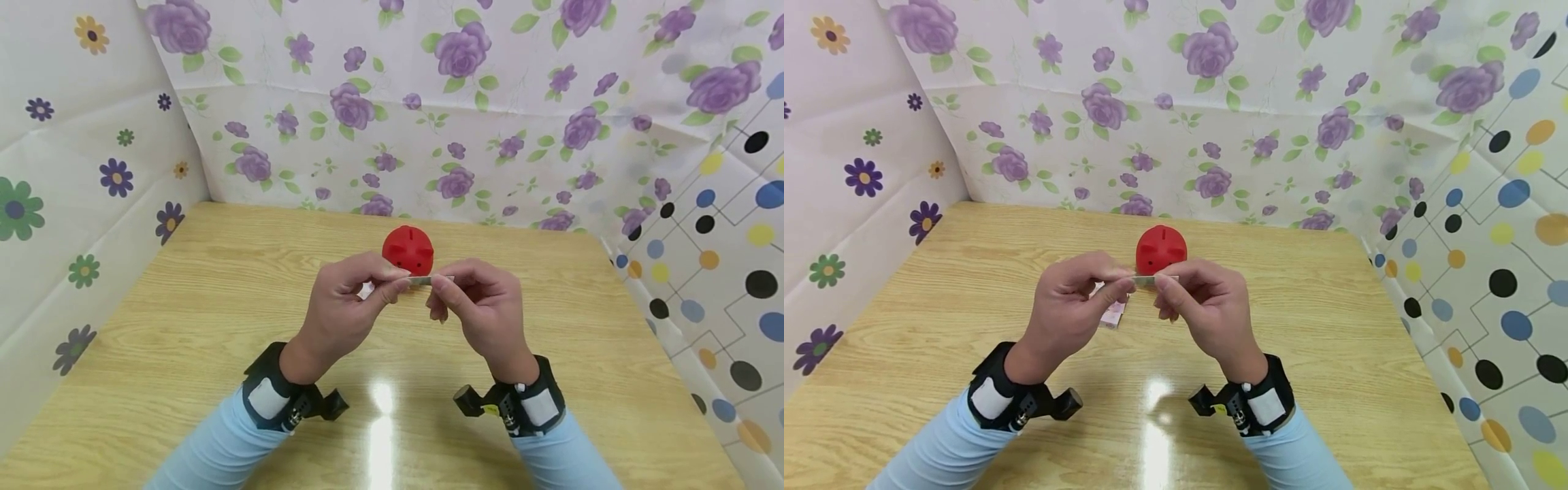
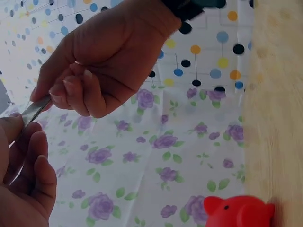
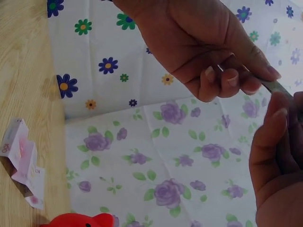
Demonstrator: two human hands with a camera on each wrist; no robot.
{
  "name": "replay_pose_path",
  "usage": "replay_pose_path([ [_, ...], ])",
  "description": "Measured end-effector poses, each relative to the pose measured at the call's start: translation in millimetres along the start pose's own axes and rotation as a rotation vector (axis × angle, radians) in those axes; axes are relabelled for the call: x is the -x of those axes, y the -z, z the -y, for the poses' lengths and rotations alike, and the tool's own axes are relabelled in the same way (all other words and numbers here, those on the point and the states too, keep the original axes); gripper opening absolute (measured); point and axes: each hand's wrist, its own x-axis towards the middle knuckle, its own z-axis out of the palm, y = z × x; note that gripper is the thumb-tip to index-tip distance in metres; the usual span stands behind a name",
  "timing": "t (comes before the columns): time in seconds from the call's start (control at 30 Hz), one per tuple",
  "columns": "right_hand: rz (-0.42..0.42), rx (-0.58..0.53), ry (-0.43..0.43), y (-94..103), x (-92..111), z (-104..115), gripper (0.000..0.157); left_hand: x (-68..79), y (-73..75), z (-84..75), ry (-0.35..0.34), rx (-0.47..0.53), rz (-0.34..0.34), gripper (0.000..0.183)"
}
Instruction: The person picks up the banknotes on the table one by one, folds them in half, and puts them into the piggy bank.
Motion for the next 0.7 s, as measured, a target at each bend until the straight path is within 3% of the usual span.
replay_pose_path([
  [0.13, 0.01, -0.05, -0.126, 2.8, 3.1, -0.4, 0.017, -2.5, 0.3, 0.1, -0.089, -0.047, 0.0, 0.033],
  [0.3, 0.002, -0.085, -0.201, 4.1, 4.7, 0.7, 0.014, -4.1, 1.0, -1.4, -0.055, -0.012, 0.032, 0.011],
  [0.5, 0.002, -0.059, -0.164, 1.3, 3.4, 3.1, 0.022, -0.8, -1.3, -3.6, 0.061, 0.047, 0.043, 0.028],
  [0.7, 0.02, -0.017, -0.082, -1.9, 1.3, 4.3, 0.024, -0.2, -2.8, -3.2, 0.056, 0.066, 0.058, 0.027],
])
